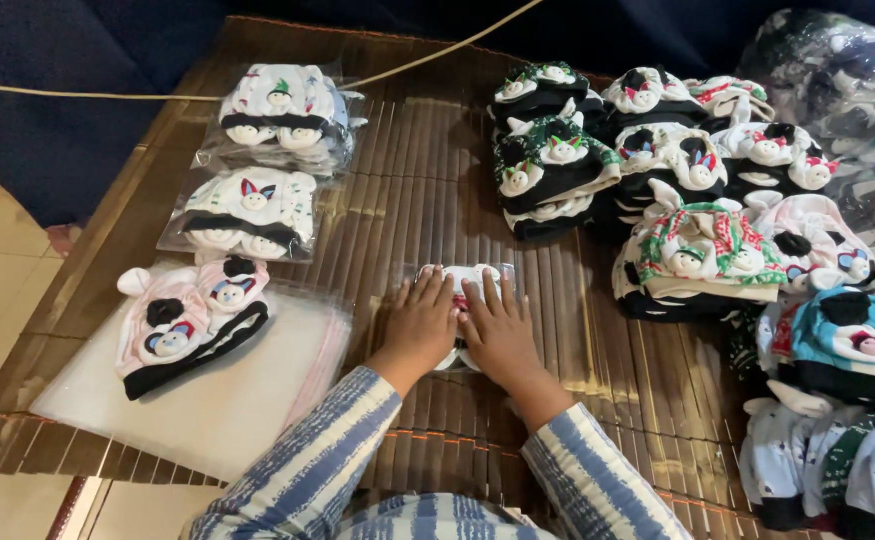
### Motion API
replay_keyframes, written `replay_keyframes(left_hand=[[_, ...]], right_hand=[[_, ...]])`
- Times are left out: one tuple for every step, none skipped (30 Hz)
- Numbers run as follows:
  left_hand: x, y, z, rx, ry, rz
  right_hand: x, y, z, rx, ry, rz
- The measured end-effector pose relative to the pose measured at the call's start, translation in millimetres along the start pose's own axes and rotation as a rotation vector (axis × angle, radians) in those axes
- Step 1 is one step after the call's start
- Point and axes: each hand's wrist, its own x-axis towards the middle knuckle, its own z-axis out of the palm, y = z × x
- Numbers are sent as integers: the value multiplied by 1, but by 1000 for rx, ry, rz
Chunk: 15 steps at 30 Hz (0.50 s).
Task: Packaging knitted hats into individual plastic bags
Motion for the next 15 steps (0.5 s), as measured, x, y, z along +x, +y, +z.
replay_keyframes(left_hand=[[-5, 1, 6, 0, -3, -2], [-8, 3, 13, 24, 20, -25], [-12, 4, 20, 48, 44, -49], [-13, 5, 19, 47, 45, -52], [-15, 5, 18, 47, 60, -45], [-16, 5, 17, 47, 72, -36], [-15, 5, 17, 48, 71, -36], [-16, 6, 17, 51, 84, -37], [-17, 7, 17, 55, 97, -37], [-17, 8, 17, 56, 95, -38], [-18, 9, 17, 43, 87, -43], [-18, 9, 17, 29, 80, -47], [-16, 9, 16, 29, 79, -47], [-17, 9, 16, 41, 75, -51], [-17, 10, 15, 53, 72, -55]], right_hand=[[-2, -1, 5, 2, -3, 0], [-3, -1, 8, -45, 33, -3], [-4, -1, 12, -92, 68, -6], [-6, -3, 10, -93, 67, -8], [-8, -5, 8, -107, 74, -9], [-10, -7, 7, -120, 82, -6], [-8, -7, 9, -119, 81, -6], [-8, -7, 12, -151, 126, -17], [-9, -7, 15, -182, 171, -29], [-9, -8, 14, -181, 169, -29], [-9, -9, 13, -181, 175, -29], [-10, -9, 12, -182, 180, -28], [-8, -10, 11, -182, 179, -28], [-9, -10, 11, -188, 191, -30], [-9, -11, 11, -195, 203, -32]])
